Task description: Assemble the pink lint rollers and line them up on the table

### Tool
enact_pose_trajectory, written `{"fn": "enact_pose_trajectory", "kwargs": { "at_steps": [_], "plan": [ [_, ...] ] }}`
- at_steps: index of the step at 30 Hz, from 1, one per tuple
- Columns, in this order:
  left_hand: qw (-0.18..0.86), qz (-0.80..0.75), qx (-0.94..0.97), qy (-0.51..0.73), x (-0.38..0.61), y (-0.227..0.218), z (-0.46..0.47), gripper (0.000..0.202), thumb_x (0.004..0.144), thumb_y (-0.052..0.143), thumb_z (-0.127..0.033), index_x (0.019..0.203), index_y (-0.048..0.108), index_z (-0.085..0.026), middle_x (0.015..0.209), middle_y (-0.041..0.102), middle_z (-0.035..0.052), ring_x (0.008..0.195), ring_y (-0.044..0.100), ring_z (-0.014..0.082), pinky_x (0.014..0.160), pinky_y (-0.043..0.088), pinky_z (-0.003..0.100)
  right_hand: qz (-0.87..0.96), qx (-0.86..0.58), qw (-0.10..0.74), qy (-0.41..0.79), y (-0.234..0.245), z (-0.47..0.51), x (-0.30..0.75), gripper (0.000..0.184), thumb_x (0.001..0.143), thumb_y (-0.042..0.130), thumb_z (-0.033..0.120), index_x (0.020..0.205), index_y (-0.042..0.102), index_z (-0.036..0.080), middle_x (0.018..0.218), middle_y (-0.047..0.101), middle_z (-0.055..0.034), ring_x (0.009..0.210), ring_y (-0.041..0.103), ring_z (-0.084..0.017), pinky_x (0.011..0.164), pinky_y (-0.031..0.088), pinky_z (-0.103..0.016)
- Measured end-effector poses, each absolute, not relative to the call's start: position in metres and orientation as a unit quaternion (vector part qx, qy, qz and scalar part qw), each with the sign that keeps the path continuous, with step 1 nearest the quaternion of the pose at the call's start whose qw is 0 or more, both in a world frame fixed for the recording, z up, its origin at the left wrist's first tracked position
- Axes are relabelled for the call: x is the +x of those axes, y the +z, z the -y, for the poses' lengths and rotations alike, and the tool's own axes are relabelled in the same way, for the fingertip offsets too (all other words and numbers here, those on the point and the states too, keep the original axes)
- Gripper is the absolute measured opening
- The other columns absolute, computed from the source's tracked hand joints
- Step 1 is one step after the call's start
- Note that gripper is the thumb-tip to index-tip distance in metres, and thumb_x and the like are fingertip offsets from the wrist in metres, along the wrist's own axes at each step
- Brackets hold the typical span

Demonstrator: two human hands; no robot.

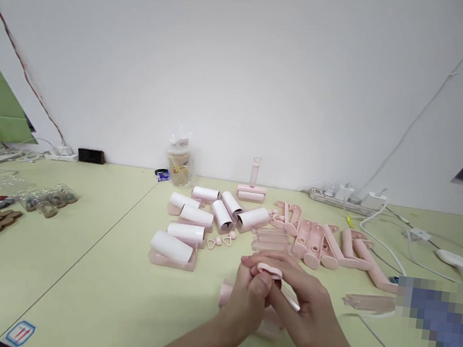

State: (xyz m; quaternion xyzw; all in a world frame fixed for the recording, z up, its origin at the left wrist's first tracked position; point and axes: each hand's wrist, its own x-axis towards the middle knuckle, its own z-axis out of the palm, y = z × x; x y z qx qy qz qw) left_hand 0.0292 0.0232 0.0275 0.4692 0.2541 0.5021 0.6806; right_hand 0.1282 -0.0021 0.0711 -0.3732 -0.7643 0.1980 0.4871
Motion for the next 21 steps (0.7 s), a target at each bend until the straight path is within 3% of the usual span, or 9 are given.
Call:
{"fn": "enact_pose_trajectory", "kwargs": {
  "at_steps": [6,12,14,17,21],
  "plan": [
    [0.685,-0.256,0.45,0.513,0.031,0.034,-0.025,0.032,0.063,0.057,-0.046,0.064,0.038,-0.02,0.045,0.032,-0.0104,0.038,0.021,0.0039,0.037,0.019,0.018,0.734,-0.369,0.53,0.213,0.055,0.0,0.124,0.026,0.086,0.047,0.018,0.106,0.062,0.026,0.105,0.065,-0.0066,0.102,0.054,-0.022,0.083,0.046,-0.034],
    [0.69,-0.197,0.506,0.479,0.03,0.021,-0.037,0.058,0.06,0.045,-0.075,0.049,0.039,-0.019,0.033,0.025,-0.0093,0.029,0.018,0.0033,0.031,0.011,0.019,0.693,-0.352,0.481,0.406,0.05,-0.012,0.141,0.034,0.089,0.039,0.042,0.108,0.063,0.028,0.13,0.05,-0.0059,0.114,0.049,-0.026,0.08,0.05,-0.036],
    [0.685,-0.19,0.515,0.479,0.031,0.018,-0.038,0.06,0.059,0.045,-0.078,0.047,0.038,-0.019,0.033,0.025,-0.0089,0.029,0.018,0.0031,0.031,0.012,0.02,0.701,-0.351,0.474,0.401,0.057,-0.016,0.145,0.036,0.086,0.043,0.047,0.111,0.061,0.03,0.133,0.047,-0.0048,0.121,0.042,-0.027,0.087,0.046,-0.038],
    [0.672,-0.2,0.517,0.491,0.032,0.018,-0.036,0.062,0.057,0.043,-0.08,0.044,0.034,-0.02,0.035,0.026,-0.008,0.032,0.021,0.0034,0.033,0.015,0.02,0.744,-0.381,0.434,0.336,0.067,-0.017,0.141,0.03,0.086,0.048,0.039,0.111,0.061,0.03,0.132,0.047,-0.0047,0.121,0.041,-0.024,0.094,0.041,-0.038],
    [0.655,-0.245,0.508,0.503,0.031,0.024,-0.03,0.059,0.058,0.048,-0.077,0.051,0.036,-0.02,0.037,0.027,-0.0089,0.033,0.023,0.0042,0.034,0.016,0.02,0.743,-0.369,0.44,0.344,0.062,-0.017,0.127,0.028,0.09,0.039,0.032,0.095,0.066,0.027,0.115,0.059,-0.0045,0.101,0.057,-0.02,0.081,0.049,-0.031]
  ]
}}
